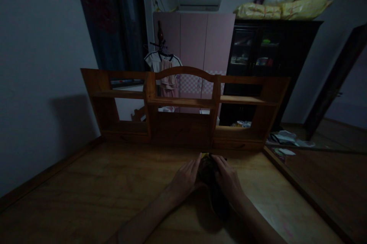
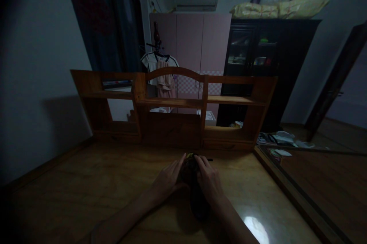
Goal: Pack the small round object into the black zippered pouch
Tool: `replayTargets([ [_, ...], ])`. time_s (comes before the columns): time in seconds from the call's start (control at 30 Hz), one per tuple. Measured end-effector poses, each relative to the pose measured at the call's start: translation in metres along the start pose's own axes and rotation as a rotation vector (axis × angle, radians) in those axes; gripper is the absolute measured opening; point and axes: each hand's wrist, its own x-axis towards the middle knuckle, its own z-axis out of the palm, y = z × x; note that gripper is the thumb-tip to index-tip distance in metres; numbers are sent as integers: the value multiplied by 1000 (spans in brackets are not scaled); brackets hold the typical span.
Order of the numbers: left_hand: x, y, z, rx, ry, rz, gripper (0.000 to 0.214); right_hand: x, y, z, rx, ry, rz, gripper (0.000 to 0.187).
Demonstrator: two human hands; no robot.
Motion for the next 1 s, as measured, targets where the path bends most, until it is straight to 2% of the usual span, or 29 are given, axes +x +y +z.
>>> replayTargets([
  [0.33,-1,0,-1,2,-2,-14,99,-2,6,1,-72,35,-35,50],
  [0.73,0,-2,2,9,2,-57,104,-2,3,-2,-19,11,-78,64],
  [1.0,0,-1,-1,-36,-10,-62,103,-2,6,0,-49,-24,-71,64],
])
